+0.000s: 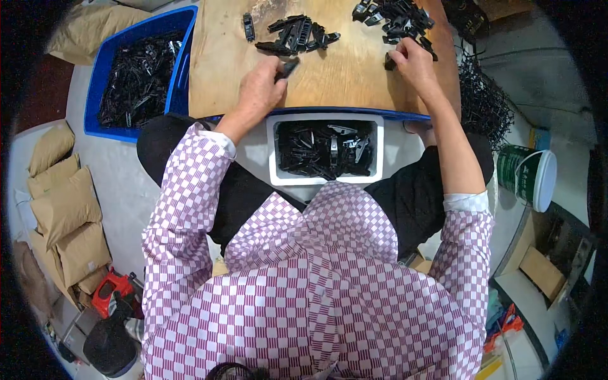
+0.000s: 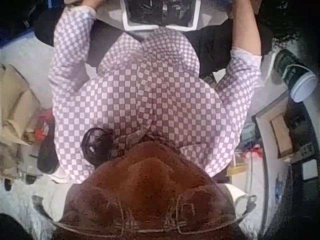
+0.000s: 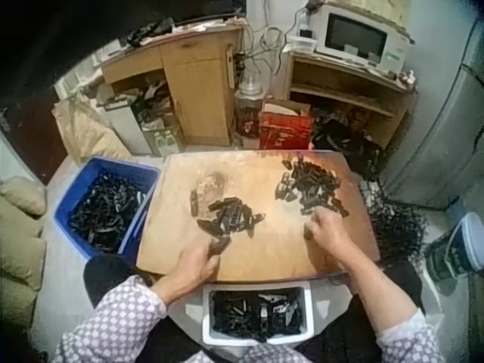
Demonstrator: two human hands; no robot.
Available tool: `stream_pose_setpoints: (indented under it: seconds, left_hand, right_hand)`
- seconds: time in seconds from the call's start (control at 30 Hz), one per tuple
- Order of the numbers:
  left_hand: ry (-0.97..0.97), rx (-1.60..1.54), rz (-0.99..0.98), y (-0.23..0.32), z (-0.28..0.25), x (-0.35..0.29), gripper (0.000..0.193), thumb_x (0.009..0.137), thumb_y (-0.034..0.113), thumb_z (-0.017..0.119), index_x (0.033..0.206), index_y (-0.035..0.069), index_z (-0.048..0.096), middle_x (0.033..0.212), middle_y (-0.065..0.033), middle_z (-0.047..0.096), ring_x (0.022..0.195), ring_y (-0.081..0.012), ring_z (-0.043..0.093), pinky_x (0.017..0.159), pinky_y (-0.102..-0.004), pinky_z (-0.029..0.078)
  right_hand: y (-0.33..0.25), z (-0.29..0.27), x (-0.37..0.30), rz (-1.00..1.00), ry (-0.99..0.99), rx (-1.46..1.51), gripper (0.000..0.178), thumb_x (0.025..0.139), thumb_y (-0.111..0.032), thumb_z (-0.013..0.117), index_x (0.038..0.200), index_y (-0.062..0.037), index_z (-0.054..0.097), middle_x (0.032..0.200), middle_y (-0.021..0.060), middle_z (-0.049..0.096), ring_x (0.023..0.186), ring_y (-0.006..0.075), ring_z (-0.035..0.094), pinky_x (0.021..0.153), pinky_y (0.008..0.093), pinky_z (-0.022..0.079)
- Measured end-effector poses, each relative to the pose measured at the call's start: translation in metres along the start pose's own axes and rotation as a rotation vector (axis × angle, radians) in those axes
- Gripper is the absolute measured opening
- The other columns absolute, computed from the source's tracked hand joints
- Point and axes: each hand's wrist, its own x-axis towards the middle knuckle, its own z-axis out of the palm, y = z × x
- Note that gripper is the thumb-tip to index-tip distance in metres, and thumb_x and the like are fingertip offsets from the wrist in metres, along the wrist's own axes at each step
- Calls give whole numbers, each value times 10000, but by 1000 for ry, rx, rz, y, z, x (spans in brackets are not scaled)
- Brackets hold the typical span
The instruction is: The person is assembling small black plastic components on a wooden workbench.
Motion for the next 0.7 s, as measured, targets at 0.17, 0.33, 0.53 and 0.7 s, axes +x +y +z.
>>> stream_pose_setpoints:
  seconds: [0.17,0.33,0.53,0.7]
  left_hand:
    - [36,159,384,17,-1,5,142,812,85,623,940,43,578,858,-138,555,783,-336,605,679,-433,498]
    - [7,99,544,18,8,4,138,814,82,618,944,51,580,855,-133,549,783,-333,600,665,-418,496]
    - [251,-56,222,11,10,12,132,809,87,630,928,64,577,857,-127,550,782,-321,601,655,-403,498]
    - [87,74,239,13,12,12,162,790,96,658,918,69,562,870,-113,559,809,-311,607,673,-387,500]
  right_hand:
    - [-34,17,-17,474,-165,722,155,899,-167,658,932,-36,583,716,20,607,573,103,561,549,260,473]
    - [-39,37,-31,264,-218,589,148,904,-160,643,994,-51,597,780,39,610,603,151,593,551,286,488]
    - [-47,16,-34,-426,-83,-100,163,881,-158,641,1010,-67,604,868,89,577,740,267,622,620,352,516]
    - [-51,9,-34,-441,-232,-271,175,865,-169,640,1002,-69,595,887,107,553,826,298,617,677,386,522]
